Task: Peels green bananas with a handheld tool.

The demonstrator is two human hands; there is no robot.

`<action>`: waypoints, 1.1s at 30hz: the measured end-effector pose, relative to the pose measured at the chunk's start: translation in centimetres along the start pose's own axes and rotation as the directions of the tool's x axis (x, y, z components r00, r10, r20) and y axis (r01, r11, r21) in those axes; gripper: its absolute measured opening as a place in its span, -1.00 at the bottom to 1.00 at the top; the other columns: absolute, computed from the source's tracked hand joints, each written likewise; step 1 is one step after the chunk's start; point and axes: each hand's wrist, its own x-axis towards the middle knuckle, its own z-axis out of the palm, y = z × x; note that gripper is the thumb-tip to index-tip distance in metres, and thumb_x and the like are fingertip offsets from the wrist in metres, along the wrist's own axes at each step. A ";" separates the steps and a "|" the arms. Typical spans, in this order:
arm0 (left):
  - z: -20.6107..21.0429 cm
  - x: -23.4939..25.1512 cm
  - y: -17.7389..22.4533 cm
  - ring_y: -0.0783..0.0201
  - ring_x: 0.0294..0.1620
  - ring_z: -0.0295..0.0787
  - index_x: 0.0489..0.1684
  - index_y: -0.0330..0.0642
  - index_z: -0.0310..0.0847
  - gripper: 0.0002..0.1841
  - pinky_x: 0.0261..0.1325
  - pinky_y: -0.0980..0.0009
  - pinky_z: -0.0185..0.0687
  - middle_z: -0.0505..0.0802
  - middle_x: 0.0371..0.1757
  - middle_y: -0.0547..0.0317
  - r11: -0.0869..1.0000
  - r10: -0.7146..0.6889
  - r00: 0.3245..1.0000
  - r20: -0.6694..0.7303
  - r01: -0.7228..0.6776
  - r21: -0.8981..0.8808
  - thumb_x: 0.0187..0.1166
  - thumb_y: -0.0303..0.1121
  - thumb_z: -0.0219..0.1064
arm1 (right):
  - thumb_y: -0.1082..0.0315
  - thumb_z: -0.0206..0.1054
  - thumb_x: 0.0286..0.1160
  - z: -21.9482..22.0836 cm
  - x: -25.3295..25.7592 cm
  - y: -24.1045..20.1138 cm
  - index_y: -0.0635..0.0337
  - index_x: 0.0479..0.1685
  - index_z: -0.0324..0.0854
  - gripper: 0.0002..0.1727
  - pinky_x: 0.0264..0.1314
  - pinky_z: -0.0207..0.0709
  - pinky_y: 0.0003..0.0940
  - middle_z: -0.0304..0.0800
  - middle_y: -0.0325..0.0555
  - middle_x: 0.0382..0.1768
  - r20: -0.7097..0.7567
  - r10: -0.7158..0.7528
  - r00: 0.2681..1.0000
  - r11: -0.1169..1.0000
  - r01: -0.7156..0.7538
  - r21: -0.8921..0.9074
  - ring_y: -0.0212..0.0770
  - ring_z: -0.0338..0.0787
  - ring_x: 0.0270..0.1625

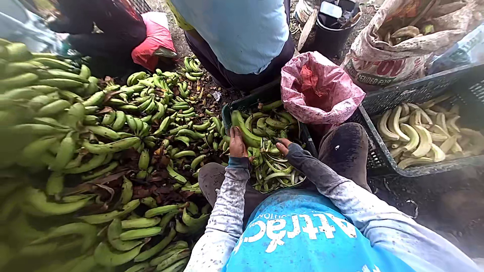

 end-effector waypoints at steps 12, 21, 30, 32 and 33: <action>4.3 -4.0 -0.9 0.32 -0.17 0.73 0.38 -0.19 0.49 -0.55 -0.12 0.34 0.71 0.77 -0.05 0.09 0.947 -0.188 0.982 0.010 0.184 -0.264 0.91 -0.07 -0.14 | -0.16 0.26 0.66 -6.2 6.6 -7.2 0.03 0.57 0.58 -0.37 0.50 0.32 0.43 0.67 0.34 0.39 -0.177 -0.110 0.978 0.811 -0.015 -0.585 0.39 0.61 0.47; 0.5 1.4 1.3 0.47 0.56 0.47 0.85 -0.30 -0.04 -0.44 0.61 0.49 0.36 0.41 0.72 -0.05 0.926 0.377 0.910 -0.171 -0.367 0.091 0.92 -0.27 -0.13 | -0.18 0.27 0.56 -1.1 2.5 -4.7 0.02 0.24 0.81 -0.45 0.03 0.59 0.40 0.87 0.19 -0.11 -0.065 -0.467 0.882 0.773 0.371 -0.514 0.29 0.84 -0.01; 0.4 -0.6 0.6 0.23 -0.03 0.83 0.80 -0.22 0.04 -0.49 0.04 0.20 0.81 0.77 0.21 -0.08 0.999 0.043 0.987 0.153 -0.044 0.005 0.91 -0.28 -0.16 | -0.17 0.21 0.68 -5.9 6.7 -11.9 -0.03 0.56 0.60 -0.40 0.42 0.38 0.42 0.75 0.29 0.28 -0.171 -0.268 0.948 0.780 0.109 -0.616 0.38 0.69 0.35; 0.7 0.8 0.3 0.30 0.03 0.79 0.82 -0.19 -0.08 -0.46 0.10 0.26 0.80 0.71 0.27 -0.01 0.964 0.226 0.964 -0.142 -0.242 -0.106 0.92 -0.21 -0.15 | -0.16 0.24 0.66 -3.7 4.5 -10.8 -0.01 0.49 0.66 -0.41 0.32 0.47 0.48 0.79 0.32 0.18 -0.113 -0.296 0.948 0.778 0.171 -0.604 0.41 0.75 0.25; 0.9 1.5 0.8 0.32 0.20 0.72 0.88 -0.14 -0.25 -0.41 0.26 0.29 0.72 0.59 0.46 -0.02 0.933 0.283 0.924 -0.259 -0.328 -0.149 0.92 -0.23 -0.16 | -0.16 0.27 0.64 -2.5 3.2 -10.0 0.01 0.46 0.68 -0.42 0.28 0.50 0.48 0.81 0.33 0.13 -0.094 -0.312 0.945 0.779 0.198 -0.594 0.42 0.77 0.21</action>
